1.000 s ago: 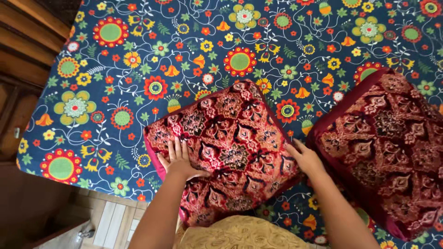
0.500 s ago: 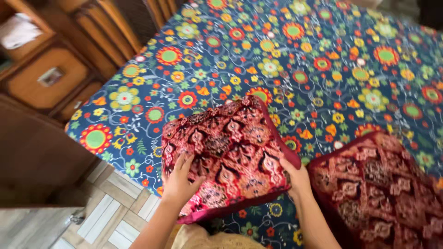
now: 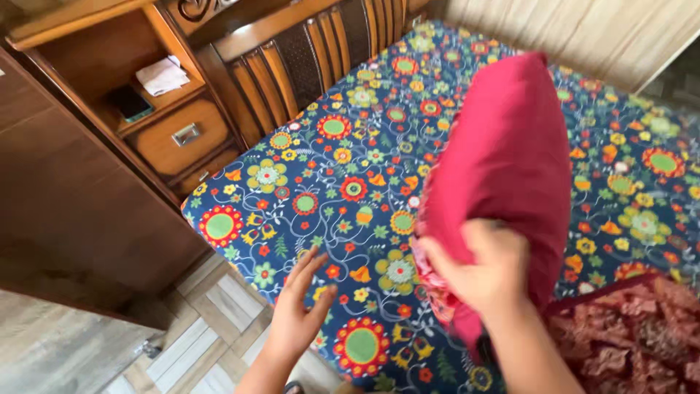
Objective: The person folds a pink pillowcase and places it on the bed, then folds a pink and white patterned blanket and places it on the bed. The person also handles a stack of folded clothes and places them on the bed.
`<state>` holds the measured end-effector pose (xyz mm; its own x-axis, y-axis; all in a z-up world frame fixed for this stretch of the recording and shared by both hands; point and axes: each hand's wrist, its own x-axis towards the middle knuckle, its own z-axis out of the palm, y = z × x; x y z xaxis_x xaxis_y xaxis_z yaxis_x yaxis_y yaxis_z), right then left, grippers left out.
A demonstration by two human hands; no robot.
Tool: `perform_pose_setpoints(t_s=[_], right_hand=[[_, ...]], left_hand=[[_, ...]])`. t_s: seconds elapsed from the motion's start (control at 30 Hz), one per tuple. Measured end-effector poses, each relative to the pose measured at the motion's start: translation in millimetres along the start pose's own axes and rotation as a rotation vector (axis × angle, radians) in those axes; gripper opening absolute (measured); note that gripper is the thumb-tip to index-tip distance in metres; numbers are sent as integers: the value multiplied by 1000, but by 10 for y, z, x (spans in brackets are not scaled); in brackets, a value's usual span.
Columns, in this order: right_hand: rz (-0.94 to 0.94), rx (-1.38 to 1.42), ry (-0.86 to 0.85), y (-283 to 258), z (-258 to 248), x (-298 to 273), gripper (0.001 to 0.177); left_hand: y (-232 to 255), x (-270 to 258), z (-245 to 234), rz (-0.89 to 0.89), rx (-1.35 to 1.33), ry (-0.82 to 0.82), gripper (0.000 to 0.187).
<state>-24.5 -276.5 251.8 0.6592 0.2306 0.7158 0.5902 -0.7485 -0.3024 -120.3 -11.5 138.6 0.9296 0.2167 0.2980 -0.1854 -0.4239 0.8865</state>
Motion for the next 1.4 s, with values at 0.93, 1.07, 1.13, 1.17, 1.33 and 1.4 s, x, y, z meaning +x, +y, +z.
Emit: perform_pose_setpoints(t_s=[0.93,1.07,1.13,1.17,1.33,1.4], right_hand=[[703,289,-869,-471,1373,-1341,29],[518,257,-691,-329,1294,-941,29],[453,216,-616,-320,1365,-686,32],[393,236,-578,-334,1423,-557,35],[-203,327,-510,-596,1972,-219,40],[-249,335,-335,-703,2156,-263,45]], left_hand=[[-1177,854,117,119,203,-672,64],[-1013,1313,534,-91,616,-819,116],[-1033,1436,690,-230,735,-939,141],[-1053,1468,786,-253,798,-1018,140],[-1382,1292,1165,-372,1069,-1305,151],[-1533,1256,1270,-419,1116,-1338,156]])
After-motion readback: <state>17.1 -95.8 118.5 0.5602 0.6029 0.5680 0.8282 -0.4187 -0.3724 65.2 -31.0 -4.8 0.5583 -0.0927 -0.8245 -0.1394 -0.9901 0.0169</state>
